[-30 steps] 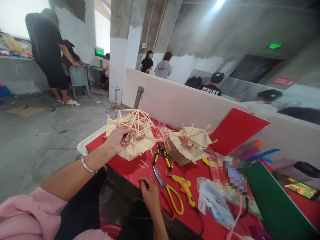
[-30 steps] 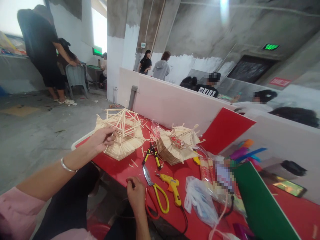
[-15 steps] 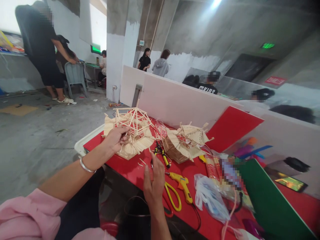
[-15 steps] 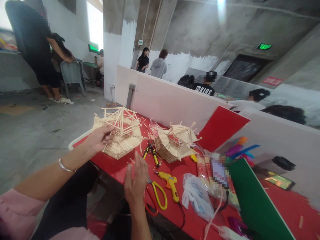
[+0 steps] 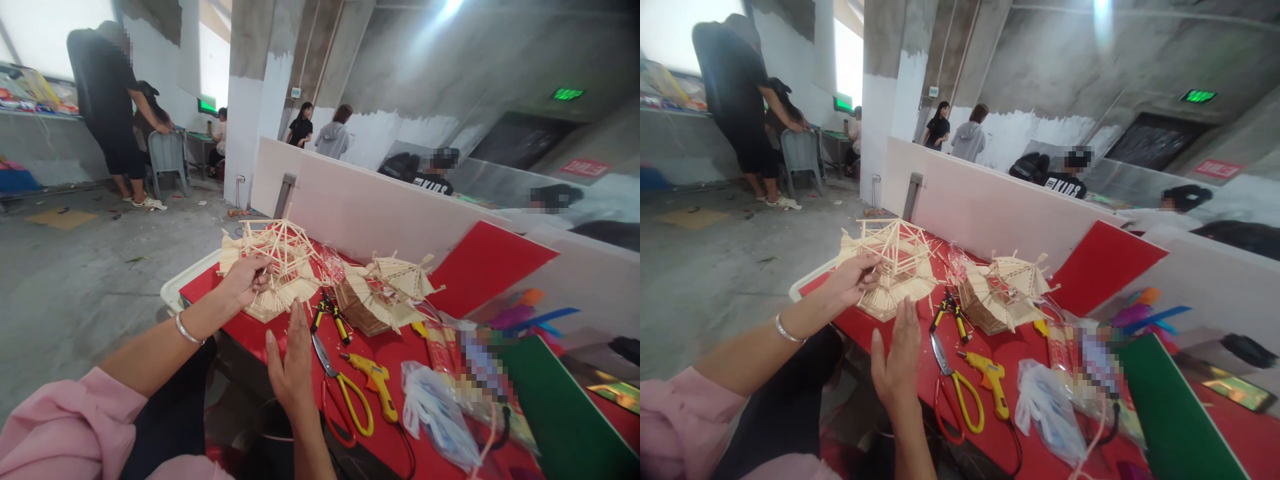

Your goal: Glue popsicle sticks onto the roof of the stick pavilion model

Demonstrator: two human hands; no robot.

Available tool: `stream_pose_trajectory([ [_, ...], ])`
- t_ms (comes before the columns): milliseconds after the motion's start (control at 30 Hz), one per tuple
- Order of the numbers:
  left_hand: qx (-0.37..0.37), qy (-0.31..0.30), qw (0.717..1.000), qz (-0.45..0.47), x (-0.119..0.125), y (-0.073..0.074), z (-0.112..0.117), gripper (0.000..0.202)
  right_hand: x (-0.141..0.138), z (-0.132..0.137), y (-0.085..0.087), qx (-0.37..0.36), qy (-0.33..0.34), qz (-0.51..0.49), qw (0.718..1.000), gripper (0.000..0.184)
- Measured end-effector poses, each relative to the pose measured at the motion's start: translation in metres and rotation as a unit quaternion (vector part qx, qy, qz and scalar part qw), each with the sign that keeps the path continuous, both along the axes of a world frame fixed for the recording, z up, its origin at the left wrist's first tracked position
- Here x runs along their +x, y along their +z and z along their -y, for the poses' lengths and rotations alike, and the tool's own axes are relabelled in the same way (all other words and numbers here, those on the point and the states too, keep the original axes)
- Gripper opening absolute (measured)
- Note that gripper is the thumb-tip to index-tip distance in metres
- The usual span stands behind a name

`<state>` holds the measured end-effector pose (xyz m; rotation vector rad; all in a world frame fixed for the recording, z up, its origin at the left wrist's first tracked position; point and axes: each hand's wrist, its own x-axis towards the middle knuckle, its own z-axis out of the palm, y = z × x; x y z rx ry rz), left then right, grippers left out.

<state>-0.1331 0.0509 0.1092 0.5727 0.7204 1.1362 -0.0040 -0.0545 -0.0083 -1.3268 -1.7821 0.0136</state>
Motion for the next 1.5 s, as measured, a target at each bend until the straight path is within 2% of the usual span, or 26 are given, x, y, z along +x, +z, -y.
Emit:
stream_pose_trajectory([
  [533,-0.007,0.003,1.000,-0.013,0.0008,0.0020,0.0002,0.023,0.0000,0.0014,-0.0022,0.000,0.002,-0.014,1.000,0.070],
  [833,-0.028,0.014,0.999,-0.031,0.0007,-0.0016,-0.0016,0.020,0.0009,0.0009,-0.0017,0.006,0.004,-0.016,1.000,0.069],
  [1033,-0.020,0.000,0.999,-0.032,-0.0002,0.0028,0.0008,0.028,0.0013,0.0009,-0.0024,0.010,0.007,-0.016,1.000,0.069],
  [1500,-0.010,-0.002,0.999,-0.038,0.0004,0.0033,0.0006,0.028,0.0018,-0.0005,-0.0025,0.002,0.013,-0.022,1.000,0.068],
])
